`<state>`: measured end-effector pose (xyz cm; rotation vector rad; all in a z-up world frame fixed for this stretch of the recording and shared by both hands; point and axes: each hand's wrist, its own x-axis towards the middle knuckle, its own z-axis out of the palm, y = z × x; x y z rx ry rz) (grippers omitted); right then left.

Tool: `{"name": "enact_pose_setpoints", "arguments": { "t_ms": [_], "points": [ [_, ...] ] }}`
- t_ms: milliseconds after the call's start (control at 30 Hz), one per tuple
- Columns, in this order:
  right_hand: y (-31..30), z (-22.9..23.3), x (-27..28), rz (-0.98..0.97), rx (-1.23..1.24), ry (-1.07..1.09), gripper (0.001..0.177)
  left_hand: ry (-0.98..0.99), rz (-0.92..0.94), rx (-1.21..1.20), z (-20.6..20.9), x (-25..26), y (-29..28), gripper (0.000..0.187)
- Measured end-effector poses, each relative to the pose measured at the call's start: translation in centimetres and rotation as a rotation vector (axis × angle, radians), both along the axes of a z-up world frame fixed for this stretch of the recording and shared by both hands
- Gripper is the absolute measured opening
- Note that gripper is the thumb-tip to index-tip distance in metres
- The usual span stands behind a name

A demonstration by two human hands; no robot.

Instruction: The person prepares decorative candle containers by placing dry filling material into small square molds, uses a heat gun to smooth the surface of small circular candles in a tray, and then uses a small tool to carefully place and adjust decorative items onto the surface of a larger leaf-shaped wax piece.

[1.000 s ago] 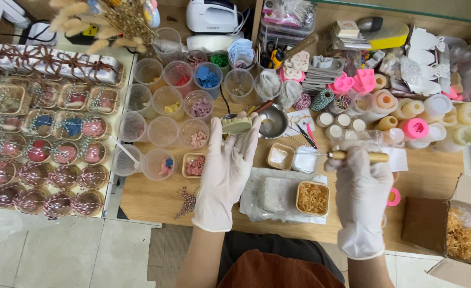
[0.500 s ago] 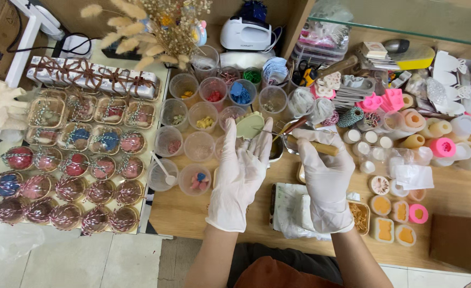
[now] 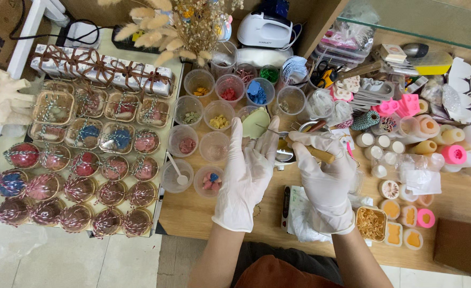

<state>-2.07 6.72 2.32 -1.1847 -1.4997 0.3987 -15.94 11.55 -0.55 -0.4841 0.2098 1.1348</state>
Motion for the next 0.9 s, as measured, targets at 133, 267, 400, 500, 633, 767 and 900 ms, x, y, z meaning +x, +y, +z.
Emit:
{"name": "enact_pose_setpoints", "arguments": {
  "t_ms": [133,267,400,500,633,767,900],
  "points": [
    [0.1,-0.1,-0.7,-0.025,0.01,-0.061,0.021,-0.011,0.009,0.026,-0.3,-0.8,0.2,0.069],
    [0.4,-0.3,-1.4,-0.019,-0.01,0.005,0.021,0.005,-0.003,0.003,-0.1,-1.2,0.5,0.069],
    [0.5,-0.2,-1.4,-0.052,0.013,-0.087,0.022,0.017,-0.005,0.002,0.1,-1.4,0.6,0.069],
    [0.6,-0.1,-1.5,-0.041,0.007,-0.071,0.021,0.032,-0.005,0.017,0.1,-1.4,0.6,0.069],
    [0.7,0.1,-1.6,-0.054,0.029,-0.122,0.022,0.058,-0.001,0.012,0.0,-1.4,0.6,0.069],
    [0.7,0.2,-1.6,-0.068,0.027,-0.186,0.022,0.046,-0.002,0.012,-0.4,-1.3,0.5,0.068],
    [0.9,-0.2,-1.7,-0.008,0.029,-0.099,0.024,0.078,0.011,0.054,-0.7,-1.0,0.4,0.066]
  ]
}}
